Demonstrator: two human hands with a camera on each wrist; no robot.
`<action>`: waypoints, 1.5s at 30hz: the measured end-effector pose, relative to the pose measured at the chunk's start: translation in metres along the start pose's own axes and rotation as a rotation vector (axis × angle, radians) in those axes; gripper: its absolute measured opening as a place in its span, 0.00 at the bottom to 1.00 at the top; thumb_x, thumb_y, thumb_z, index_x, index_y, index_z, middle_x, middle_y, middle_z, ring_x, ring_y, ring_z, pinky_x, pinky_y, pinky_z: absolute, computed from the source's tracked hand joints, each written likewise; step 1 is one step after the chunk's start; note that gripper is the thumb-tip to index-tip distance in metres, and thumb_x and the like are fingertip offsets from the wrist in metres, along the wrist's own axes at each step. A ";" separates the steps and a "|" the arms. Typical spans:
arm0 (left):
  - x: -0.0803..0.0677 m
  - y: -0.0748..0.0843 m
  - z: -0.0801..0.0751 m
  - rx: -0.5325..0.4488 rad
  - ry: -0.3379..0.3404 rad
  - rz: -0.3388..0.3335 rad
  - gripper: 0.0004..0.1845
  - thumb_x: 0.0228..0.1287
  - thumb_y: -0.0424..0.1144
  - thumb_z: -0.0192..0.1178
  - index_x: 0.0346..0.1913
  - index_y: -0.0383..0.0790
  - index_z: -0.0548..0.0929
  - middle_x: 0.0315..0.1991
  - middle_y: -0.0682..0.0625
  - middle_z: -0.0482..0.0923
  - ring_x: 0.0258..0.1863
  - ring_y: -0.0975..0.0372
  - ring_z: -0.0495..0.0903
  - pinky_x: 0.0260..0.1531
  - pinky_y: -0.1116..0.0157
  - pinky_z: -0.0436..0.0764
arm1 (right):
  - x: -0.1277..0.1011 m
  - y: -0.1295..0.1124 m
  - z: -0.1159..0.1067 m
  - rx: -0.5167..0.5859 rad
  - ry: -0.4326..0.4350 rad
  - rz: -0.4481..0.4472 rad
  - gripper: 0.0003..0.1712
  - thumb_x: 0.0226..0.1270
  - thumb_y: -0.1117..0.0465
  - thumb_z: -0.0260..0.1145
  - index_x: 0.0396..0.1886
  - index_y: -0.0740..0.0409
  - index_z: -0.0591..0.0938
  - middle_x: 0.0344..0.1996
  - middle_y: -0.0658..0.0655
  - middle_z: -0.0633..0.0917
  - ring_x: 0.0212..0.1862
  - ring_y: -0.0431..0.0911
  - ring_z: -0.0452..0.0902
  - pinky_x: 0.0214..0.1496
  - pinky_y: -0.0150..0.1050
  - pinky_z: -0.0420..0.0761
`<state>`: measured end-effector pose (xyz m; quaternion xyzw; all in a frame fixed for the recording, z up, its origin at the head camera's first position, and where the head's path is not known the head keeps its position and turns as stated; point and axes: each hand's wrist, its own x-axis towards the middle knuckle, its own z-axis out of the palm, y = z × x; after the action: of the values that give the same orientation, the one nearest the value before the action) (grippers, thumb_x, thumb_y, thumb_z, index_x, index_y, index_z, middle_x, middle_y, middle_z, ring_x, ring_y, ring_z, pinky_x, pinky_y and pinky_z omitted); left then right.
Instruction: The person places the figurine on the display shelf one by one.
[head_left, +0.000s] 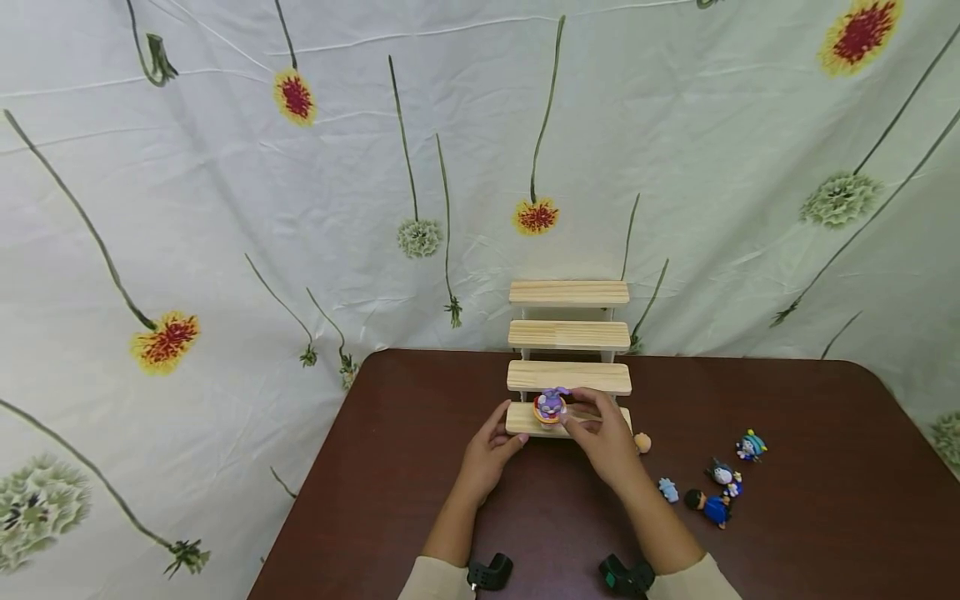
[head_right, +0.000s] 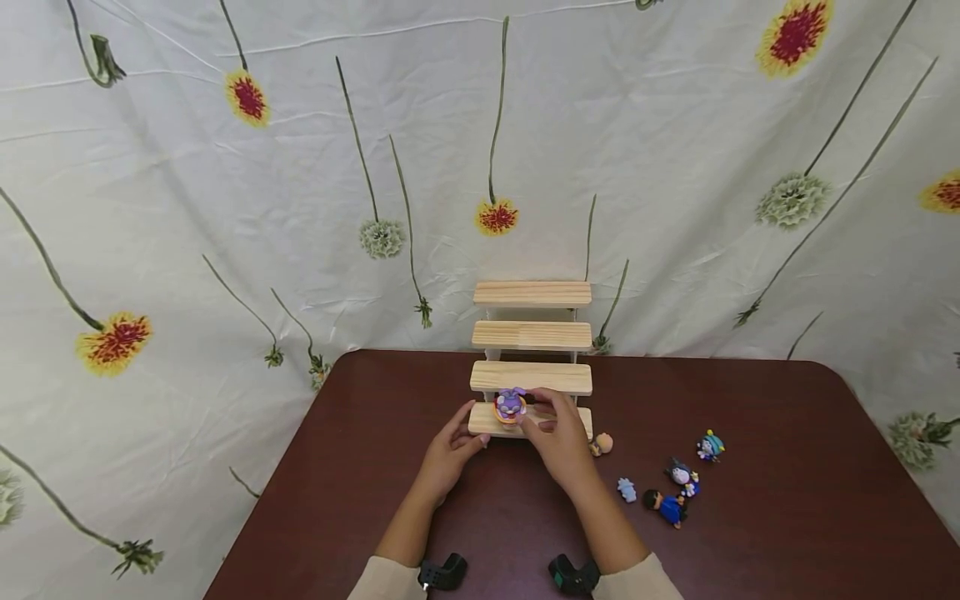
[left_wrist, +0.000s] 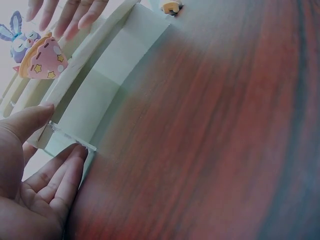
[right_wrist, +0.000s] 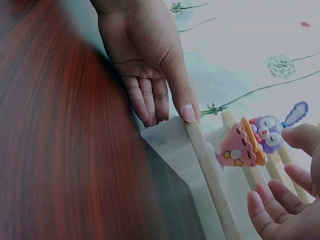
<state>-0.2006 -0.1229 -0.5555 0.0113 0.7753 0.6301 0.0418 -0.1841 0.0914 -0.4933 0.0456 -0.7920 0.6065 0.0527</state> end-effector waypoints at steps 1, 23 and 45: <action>0.000 0.000 0.000 -0.001 -0.001 -0.002 0.40 0.65 0.46 0.70 0.77 0.54 0.65 0.54 0.45 0.83 0.46 0.62 0.83 0.45 0.68 0.81 | -0.001 0.000 -0.001 0.001 0.008 0.003 0.28 0.69 0.59 0.71 0.65 0.58 0.75 0.63 0.60 0.75 0.64 0.55 0.77 0.56 0.34 0.80; 0.002 -0.001 0.000 -0.013 -0.001 -0.017 0.39 0.65 0.45 0.70 0.77 0.57 0.66 0.52 0.45 0.83 0.47 0.60 0.83 0.46 0.67 0.81 | -0.019 0.010 -0.030 0.037 0.082 0.078 0.28 0.71 0.56 0.69 0.66 0.57 0.73 0.65 0.56 0.73 0.65 0.52 0.74 0.54 0.21 0.75; 0.004 -0.005 0.000 -0.019 -0.002 -0.004 0.39 0.66 0.45 0.69 0.77 0.55 0.65 0.54 0.43 0.83 0.46 0.60 0.83 0.46 0.67 0.81 | -0.028 0.024 -0.062 -0.079 0.146 0.163 0.31 0.71 0.49 0.68 0.67 0.57 0.73 0.64 0.60 0.74 0.64 0.56 0.75 0.52 0.16 0.70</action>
<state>-0.2041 -0.1232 -0.5602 0.0098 0.7693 0.6374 0.0439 -0.1575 0.1577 -0.5045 -0.0654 -0.8105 0.5787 0.0625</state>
